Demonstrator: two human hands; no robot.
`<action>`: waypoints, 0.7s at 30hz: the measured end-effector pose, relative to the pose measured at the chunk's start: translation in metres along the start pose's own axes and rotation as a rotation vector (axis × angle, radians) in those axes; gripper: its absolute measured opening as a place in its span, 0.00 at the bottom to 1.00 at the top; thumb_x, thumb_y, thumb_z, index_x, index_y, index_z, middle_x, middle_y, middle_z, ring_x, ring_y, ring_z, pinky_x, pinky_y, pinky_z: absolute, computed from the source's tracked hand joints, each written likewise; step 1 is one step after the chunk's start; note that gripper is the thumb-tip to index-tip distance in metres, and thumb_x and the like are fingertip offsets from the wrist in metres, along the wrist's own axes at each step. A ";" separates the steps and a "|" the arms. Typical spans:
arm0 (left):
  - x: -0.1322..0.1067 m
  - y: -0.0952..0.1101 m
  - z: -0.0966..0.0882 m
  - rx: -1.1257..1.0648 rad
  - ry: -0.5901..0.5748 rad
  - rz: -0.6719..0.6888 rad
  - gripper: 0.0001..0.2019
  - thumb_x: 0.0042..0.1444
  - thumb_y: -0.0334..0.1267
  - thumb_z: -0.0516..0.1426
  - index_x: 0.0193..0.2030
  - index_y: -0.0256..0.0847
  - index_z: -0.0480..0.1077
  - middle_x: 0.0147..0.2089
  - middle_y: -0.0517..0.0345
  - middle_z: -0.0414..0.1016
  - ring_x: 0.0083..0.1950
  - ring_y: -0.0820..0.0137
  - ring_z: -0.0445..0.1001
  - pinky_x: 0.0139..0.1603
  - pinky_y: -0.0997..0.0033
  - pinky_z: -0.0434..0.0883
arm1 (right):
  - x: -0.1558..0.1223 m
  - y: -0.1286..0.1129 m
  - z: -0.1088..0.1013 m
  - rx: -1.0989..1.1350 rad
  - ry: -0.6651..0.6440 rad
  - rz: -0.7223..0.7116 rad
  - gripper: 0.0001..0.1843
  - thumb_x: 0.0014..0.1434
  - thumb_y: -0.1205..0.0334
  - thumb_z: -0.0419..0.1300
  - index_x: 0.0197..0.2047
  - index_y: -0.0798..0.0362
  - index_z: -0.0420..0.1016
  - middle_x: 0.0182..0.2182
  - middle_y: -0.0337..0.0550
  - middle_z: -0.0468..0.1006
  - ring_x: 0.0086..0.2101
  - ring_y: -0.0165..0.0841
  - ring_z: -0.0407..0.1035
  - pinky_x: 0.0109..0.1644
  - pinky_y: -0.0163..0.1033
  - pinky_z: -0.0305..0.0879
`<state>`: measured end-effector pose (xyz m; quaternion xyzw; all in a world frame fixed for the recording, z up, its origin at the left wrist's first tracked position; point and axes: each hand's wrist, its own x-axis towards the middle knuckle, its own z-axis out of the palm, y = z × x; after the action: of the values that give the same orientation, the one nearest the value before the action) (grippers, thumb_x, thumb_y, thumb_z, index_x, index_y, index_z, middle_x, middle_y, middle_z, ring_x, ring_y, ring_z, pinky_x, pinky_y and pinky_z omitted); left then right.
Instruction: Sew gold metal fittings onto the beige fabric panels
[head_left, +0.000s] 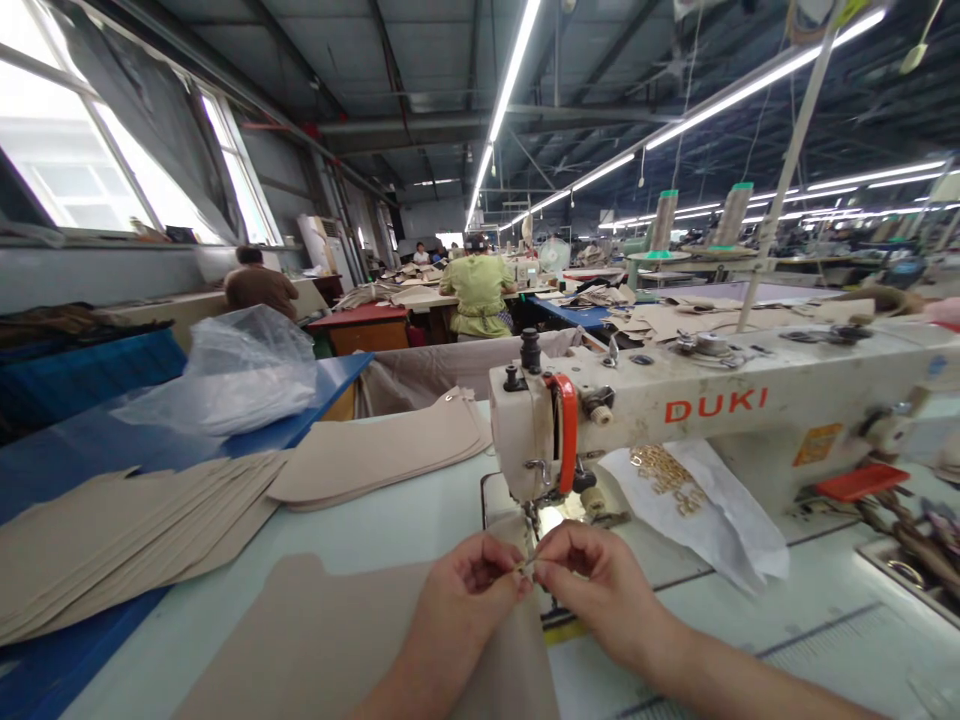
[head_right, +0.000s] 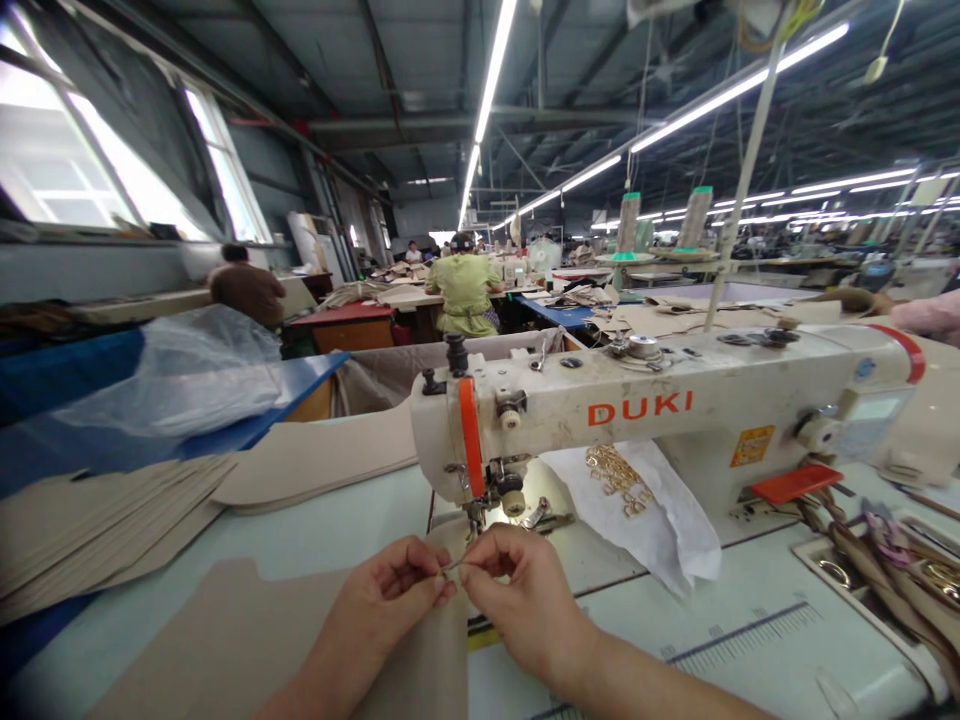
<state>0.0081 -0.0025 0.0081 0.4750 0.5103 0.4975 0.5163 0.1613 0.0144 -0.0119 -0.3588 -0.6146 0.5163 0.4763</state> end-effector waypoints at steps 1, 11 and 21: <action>0.001 0.000 0.000 -0.021 0.005 -0.011 0.08 0.33 0.33 0.63 0.19 0.39 0.66 0.27 0.61 0.72 0.27 0.73 0.68 0.32 0.74 0.66 | 0.001 0.001 0.001 0.024 0.012 0.023 0.06 0.49 0.62 0.61 0.24 0.56 0.71 0.21 0.39 0.71 0.24 0.28 0.61 0.29 0.33 0.57; 0.000 0.001 -0.001 -0.003 -0.018 0.024 0.10 0.35 0.35 0.65 0.26 0.38 0.69 0.26 0.61 0.72 0.29 0.72 0.70 0.33 0.74 0.68 | -0.002 0.002 0.004 -0.142 0.087 -0.046 0.04 0.47 0.67 0.58 0.22 0.55 0.70 0.22 0.38 0.72 0.26 0.29 0.64 0.32 0.33 0.62; -0.008 0.002 0.002 0.112 0.031 0.143 0.07 0.40 0.34 0.63 0.25 0.39 0.68 0.26 0.61 0.71 0.30 0.71 0.72 0.34 0.75 0.70 | 0.003 0.005 -0.003 0.235 -0.049 0.111 0.20 0.41 0.51 0.70 0.33 0.54 0.72 0.25 0.38 0.74 0.25 0.28 0.67 0.31 0.33 0.63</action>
<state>0.0099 -0.0101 0.0104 0.5307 0.5098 0.5111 0.4441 0.1630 0.0192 -0.0165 -0.3216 -0.5405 0.6188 0.4706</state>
